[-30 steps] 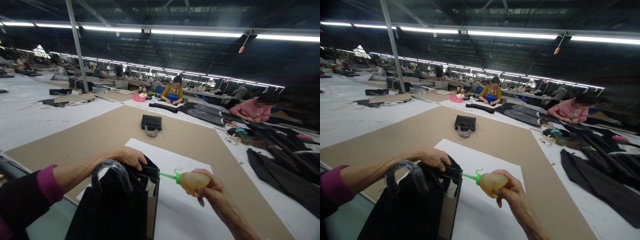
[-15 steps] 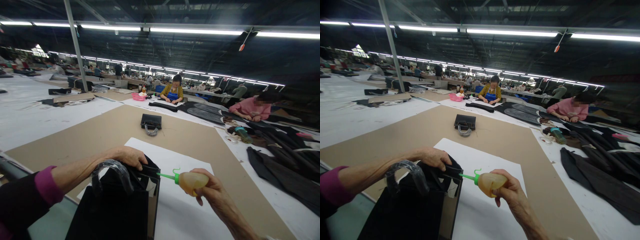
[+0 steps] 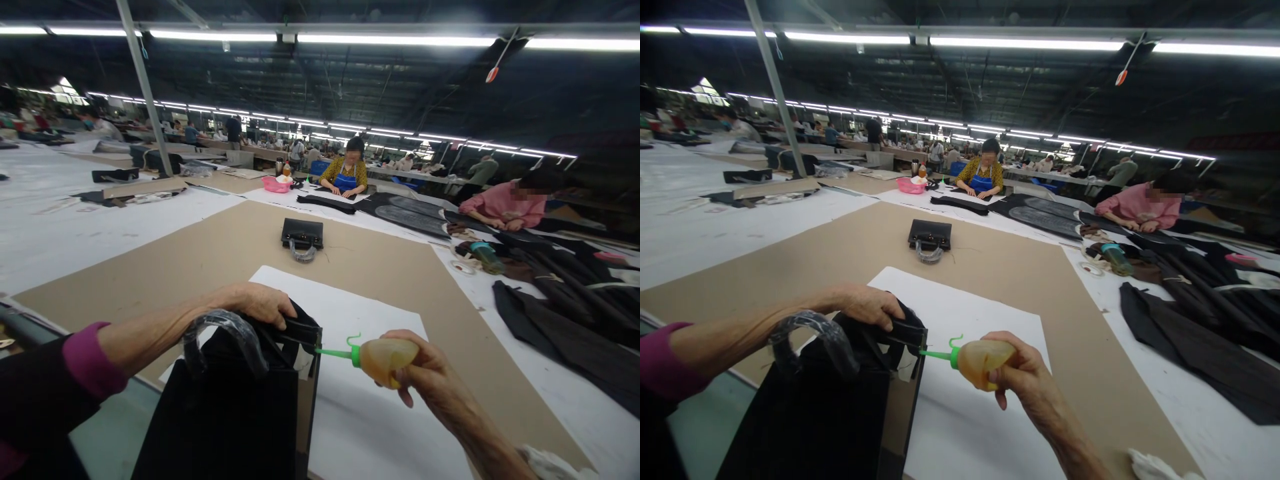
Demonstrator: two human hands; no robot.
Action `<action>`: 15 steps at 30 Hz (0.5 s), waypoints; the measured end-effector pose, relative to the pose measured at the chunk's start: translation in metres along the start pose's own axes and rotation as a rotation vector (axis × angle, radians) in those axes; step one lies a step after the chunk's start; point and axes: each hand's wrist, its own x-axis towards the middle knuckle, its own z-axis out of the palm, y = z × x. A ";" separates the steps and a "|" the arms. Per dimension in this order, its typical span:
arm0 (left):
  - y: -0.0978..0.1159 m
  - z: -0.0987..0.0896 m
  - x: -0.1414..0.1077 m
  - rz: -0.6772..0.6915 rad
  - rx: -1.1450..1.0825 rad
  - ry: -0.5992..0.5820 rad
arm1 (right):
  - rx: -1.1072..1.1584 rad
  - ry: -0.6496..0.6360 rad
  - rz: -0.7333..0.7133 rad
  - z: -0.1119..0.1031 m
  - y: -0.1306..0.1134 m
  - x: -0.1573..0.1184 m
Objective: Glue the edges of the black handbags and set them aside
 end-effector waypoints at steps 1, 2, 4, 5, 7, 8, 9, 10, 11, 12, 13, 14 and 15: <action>0.001 0.000 0.000 0.003 0.002 0.001 | 0.000 0.002 0.001 0.001 0.001 0.000; 0.001 0.000 0.000 0.006 0.003 -0.001 | 0.000 0.004 0.003 0.001 0.002 -0.001; 0.002 0.000 0.000 0.007 0.002 -0.010 | -0.006 -0.001 0.013 0.001 0.004 -0.003; 0.003 0.000 0.000 0.004 0.001 -0.014 | -0.011 -0.006 0.019 0.001 0.005 -0.005; 0.004 0.000 0.000 0.002 0.011 -0.019 | -0.021 -0.013 0.032 0.001 0.007 -0.008; 0.005 -0.001 0.000 0.004 0.022 -0.020 | -0.026 -0.015 0.037 0.001 0.008 -0.010; 0.006 -0.001 -0.001 0.007 0.033 -0.021 | -0.030 -0.015 0.040 0.002 0.008 -0.012; 0.008 -0.001 -0.002 0.012 0.045 -0.021 | -0.034 -0.015 0.043 0.002 0.008 -0.014; 0.009 -0.002 -0.002 0.014 0.055 -0.022 | -0.038 -0.015 0.047 0.004 0.008 -0.015; 0.010 -0.002 -0.003 0.014 0.059 -0.022 | -0.043 -0.015 0.053 0.005 0.008 -0.017; 0.011 -0.002 -0.004 0.012 0.060 -0.020 | -0.048 -0.016 0.059 0.006 0.008 -0.018; 0.012 -0.002 -0.004 0.010 0.064 -0.017 | -0.053 -0.016 0.064 0.008 0.008 -0.019; 0.013 -0.002 -0.004 0.008 0.067 -0.015 | -0.057 -0.018 0.068 0.009 0.008 -0.021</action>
